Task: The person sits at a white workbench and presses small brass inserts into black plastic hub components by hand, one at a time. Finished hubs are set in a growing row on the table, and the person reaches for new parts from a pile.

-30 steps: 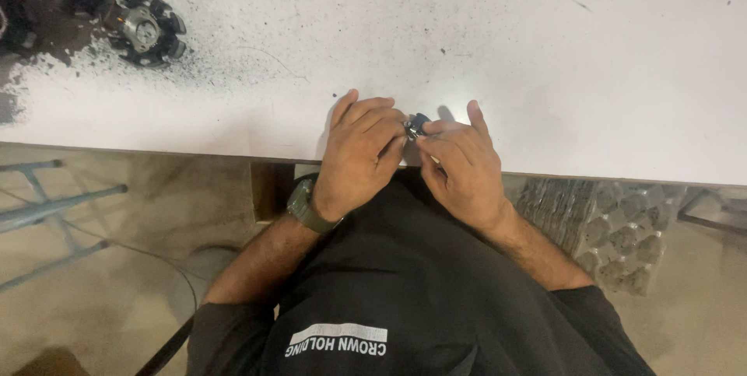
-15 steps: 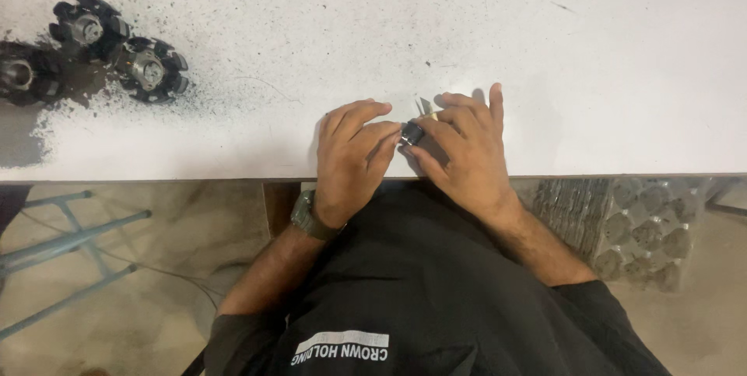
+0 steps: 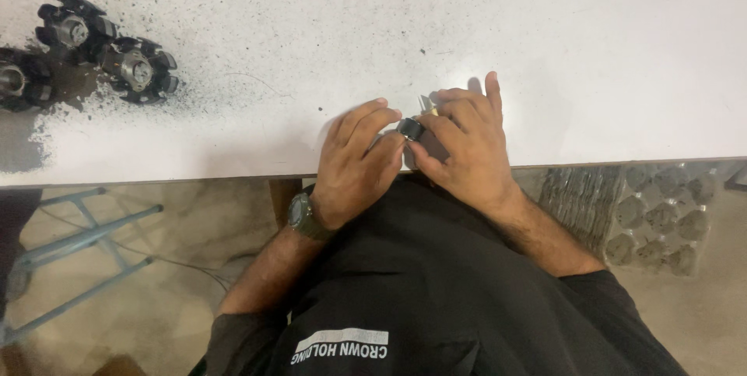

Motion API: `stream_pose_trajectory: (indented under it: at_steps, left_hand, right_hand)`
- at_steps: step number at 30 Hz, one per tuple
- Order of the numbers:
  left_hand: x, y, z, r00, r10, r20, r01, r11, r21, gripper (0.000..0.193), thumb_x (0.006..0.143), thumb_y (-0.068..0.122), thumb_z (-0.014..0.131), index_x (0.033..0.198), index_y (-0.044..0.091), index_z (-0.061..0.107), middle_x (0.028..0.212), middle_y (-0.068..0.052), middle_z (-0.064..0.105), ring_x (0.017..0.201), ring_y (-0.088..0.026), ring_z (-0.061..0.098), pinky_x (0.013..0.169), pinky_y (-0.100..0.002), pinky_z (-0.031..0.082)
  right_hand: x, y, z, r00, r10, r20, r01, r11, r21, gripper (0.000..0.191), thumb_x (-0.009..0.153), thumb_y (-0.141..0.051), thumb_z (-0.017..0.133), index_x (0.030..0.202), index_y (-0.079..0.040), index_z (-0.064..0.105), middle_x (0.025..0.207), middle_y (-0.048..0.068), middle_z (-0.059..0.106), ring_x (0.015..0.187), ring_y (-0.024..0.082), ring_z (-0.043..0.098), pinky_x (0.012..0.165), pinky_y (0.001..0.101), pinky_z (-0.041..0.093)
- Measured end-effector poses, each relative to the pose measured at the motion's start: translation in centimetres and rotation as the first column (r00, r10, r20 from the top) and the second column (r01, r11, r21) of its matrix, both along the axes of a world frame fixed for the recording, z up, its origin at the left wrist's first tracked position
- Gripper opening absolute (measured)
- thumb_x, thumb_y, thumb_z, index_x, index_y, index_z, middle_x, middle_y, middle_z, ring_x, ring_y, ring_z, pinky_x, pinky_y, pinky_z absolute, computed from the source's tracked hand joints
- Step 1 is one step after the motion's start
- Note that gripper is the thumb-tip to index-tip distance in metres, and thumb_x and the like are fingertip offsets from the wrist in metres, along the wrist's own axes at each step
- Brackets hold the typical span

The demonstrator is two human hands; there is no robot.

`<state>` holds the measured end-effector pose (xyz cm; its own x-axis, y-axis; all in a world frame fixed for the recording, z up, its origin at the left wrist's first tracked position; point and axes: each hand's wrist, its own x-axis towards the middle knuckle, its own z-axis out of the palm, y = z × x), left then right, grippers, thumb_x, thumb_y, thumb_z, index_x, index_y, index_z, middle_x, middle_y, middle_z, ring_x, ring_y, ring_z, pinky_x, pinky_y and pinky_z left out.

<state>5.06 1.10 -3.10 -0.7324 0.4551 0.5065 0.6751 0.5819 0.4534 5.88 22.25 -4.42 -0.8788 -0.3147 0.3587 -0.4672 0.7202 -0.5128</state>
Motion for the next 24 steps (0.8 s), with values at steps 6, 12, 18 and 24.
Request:
stream_pose_trajectory:
  at_steps: [6,12,18,24]
  left_hand:
    - [-0.4,0.2,0.9,0.965,0.057,0.257,-0.103,0.981,0.167,0.016,0.09,0.005,0.076,0.1,0.008,0.064,0.117,-0.007,0.066,0.104,-0.028,0.066,0.088,-0.04,0.055]
    - [-0.3,-0.2,1.0,0.845,0.064,0.531,-0.186,0.966,0.18,0.011,0.089,0.004,0.072,0.095,0.005,0.063,0.087,-0.007,0.066,0.068,-0.02,0.065,0.06,-0.033,0.052]
    - [0.1,0.3,0.5,0.86,0.025,0.509,-0.174,0.953,0.248,0.015,0.086,0.003,0.072,0.086,0.005,0.056,0.078,-0.007,0.062,0.068,-0.021,0.064,0.06,-0.035,0.051]
    - [0.7,0.7,0.1,0.893,0.011,0.451,-0.166,0.937,0.306,0.016,0.086,0.004,0.071,0.089,0.005,0.056,0.083,-0.009,0.063,0.075,-0.027,0.063,0.065,-0.039,0.051]
  right_hand:
    - [0.1,-0.1,0.1,0.999,0.042,0.007,-0.042,0.999,0.007,0.034,0.081,-0.02,0.088,0.11,-0.008,0.074,0.109,0.009,0.059,0.128,0.03,0.054,0.126,0.0684,0.014]
    - [0.1,0.0,0.2,1.0,0.015,0.026,-0.015,1.0,-0.004,0.034,0.082,-0.02,0.087,0.11,-0.008,0.074,0.109,0.008,0.06,0.127,0.031,0.054,0.126,0.0676,0.016]
    - [1.8,-0.3,-0.6,0.988,-0.013,-0.152,-0.02,0.976,-0.215,0.025,0.088,-0.001,0.081,0.109,-0.008,0.068,0.101,0.008,0.061,0.119,0.032,0.066,0.127,0.0604,0.028]
    - [3.2,-1.1,-2.4,0.991,0.038,-0.131,-0.076,0.953,-0.295,0.032,0.084,0.006,0.077,0.109,-0.004,0.059,0.103,0.012,0.065,0.113,0.033,0.069,0.125,0.0595,0.035]
